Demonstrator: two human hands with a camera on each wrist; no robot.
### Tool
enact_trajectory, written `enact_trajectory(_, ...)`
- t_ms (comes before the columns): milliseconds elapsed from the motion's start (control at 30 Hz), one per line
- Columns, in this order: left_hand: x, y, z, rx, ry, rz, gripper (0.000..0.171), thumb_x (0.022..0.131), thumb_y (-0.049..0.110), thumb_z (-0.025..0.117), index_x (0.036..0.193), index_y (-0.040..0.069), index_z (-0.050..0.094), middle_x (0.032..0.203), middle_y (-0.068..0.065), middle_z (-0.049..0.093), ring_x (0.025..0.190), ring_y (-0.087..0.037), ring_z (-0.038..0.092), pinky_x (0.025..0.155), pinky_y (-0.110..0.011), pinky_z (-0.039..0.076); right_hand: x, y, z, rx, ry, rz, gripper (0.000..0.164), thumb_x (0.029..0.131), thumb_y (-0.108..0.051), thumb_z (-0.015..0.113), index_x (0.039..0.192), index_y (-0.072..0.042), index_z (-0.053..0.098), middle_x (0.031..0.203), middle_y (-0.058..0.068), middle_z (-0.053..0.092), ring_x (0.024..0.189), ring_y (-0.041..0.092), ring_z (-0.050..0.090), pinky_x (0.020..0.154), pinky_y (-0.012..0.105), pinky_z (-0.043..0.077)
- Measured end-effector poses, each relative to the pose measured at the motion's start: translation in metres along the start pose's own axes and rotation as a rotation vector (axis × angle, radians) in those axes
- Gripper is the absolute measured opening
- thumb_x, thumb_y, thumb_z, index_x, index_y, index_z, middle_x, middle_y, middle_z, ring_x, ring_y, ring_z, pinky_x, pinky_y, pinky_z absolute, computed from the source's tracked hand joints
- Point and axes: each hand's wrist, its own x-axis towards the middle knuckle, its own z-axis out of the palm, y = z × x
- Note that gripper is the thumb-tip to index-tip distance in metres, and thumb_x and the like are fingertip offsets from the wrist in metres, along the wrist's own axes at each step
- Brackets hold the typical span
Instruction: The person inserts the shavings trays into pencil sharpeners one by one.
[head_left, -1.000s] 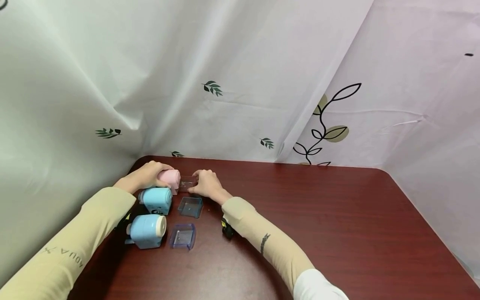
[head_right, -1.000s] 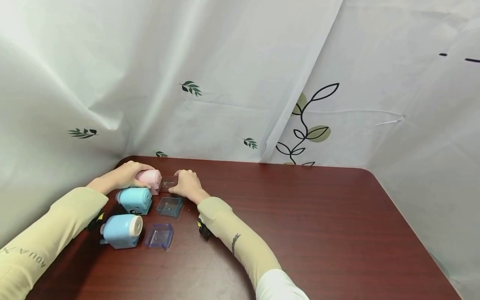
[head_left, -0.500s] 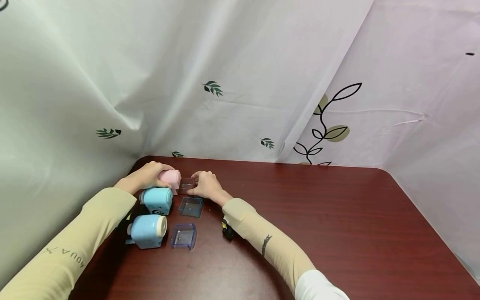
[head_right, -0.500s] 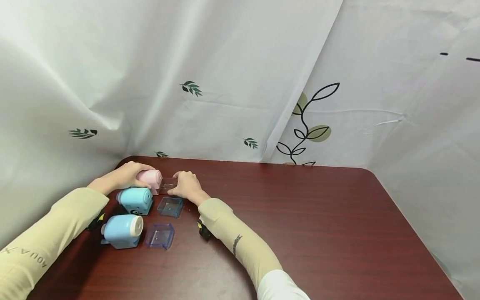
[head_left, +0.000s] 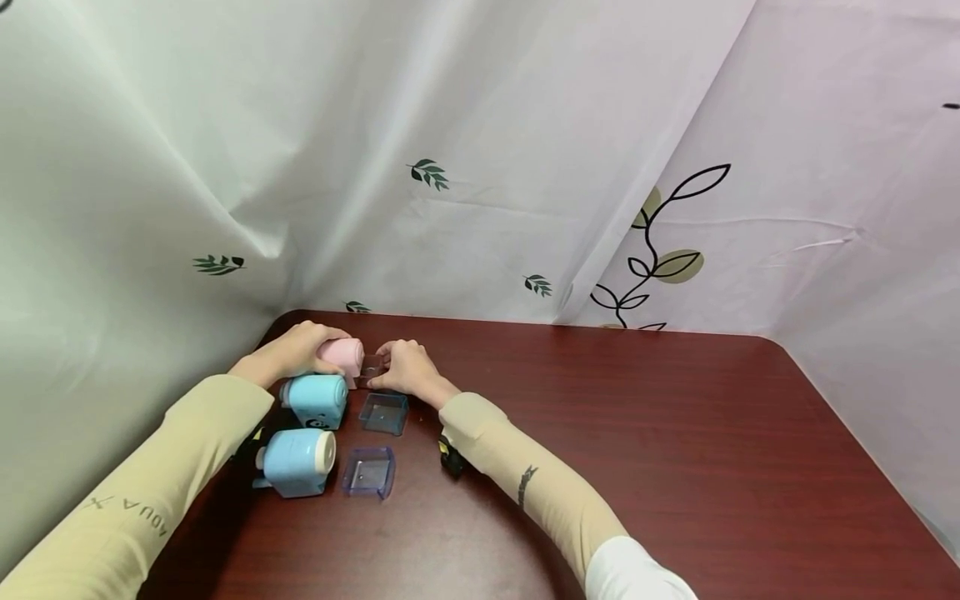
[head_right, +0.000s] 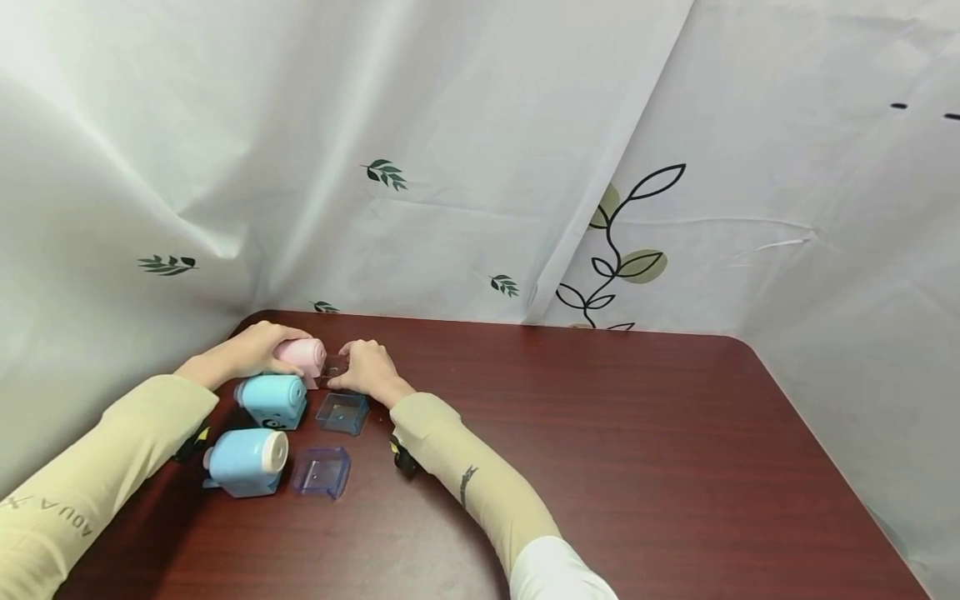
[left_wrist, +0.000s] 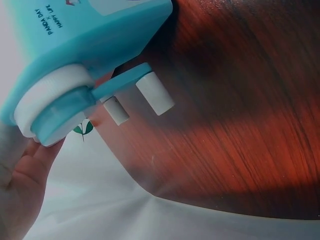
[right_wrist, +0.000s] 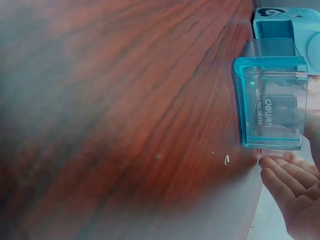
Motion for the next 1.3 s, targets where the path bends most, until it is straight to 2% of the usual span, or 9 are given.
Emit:
enact_trajectory(267, 0.0007, 0.001, -0.0004, 0.011, -0.013, -0.011, 0.05, 0.069, 0.023, 0.078, 0.11, 0.001, 0.062, 0.1, -0.016, 0.065, 0.079, -0.024, 0.056, 0.068, -0.043, 0.048, 0.0037, -0.001, -0.0032, 0.015, -0.033, 0.018, 0.048, 0.066, -0.036, 0.079, 0.104, -0.011, 0.065, 0.095, -0.001, 0.068, 0.079, 0.002, 0.058, 0.071, 0.016, 0.046)
enact_trajectory(533, 0.002, -0.0002, 0.0012, 0.018, -0.018, -0.014, 0.05, 0.068, 0.023, 0.078, 0.111, 0.002, 0.062, 0.099, -0.014, 0.065, 0.079, -0.023, 0.056, 0.067, -0.041, 0.048, 0.0051, -0.0025, -0.0013, 0.022, -0.026, 0.031, 0.05, 0.064, -0.037, 0.081, 0.105, -0.012, 0.066, 0.095, -0.002, 0.068, 0.079, 0.001, 0.058, 0.074, 0.018, 0.045)
enact_trajectory(767, 0.0015, 0.0025, -0.0018, 0.031, -0.036, -0.01, 0.05, 0.069, 0.023, 0.078, 0.11, 0.001, 0.061, 0.097, -0.014, 0.065, 0.076, -0.022, 0.056, 0.065, -0.039, 0.048, 0.0065, -0.0043, -0.0016, 0.056, -0.031, 0.02, 0.05, 0.063, -0.035, 0.082, 0.104, -0.01, 0.066, 0.096, -0.002, 0.068, 0.08, 0.001, 0.059, 0.071, 0.014, 0.046)
enact_trajectory(1100, 0.0026, 0.002, 0.0021, 0.037, -0.033, 0.004, 0.05, 0.069, 0.023, 0.078, 0.11, 0.001, 0.061, 0.097, -0.014, 0.065, 0.077, -0.022, 0.056, 0.066, -0.041, 0.049, 0.0068, -0.0032, -0.0008, 0.039, -0.042, 0.019, 0.049, 0.064, -0.036, 0.081, 0.105, -0.012, 0.066, 0.095, -0.003, 0.068, 0.081, 0.002, 0.058, 0.073, 0.017, 0.046)
enact_trajectory(1300, 0.002, 0.0003, 0.0003, 0.042, -0.035, -0.007, 0.051, 0.069, 0.023, 0.078, 0.111, 0.001, 0.061, 0.099, -0.014, 0.064, 0.078, -0.022, 0.057, 0.067, -0.041, 0.049, 0.0094, -0.0041, 0.0005, 0.023, -0.033, 0.003, 0.046, 0.064, -0.038, 0.08, 0.101, -0.014, 0.067, 0.093, -0.005, 0.067, 0.078, 0.001, 0.056, 0.07, 0.015, 0.045)
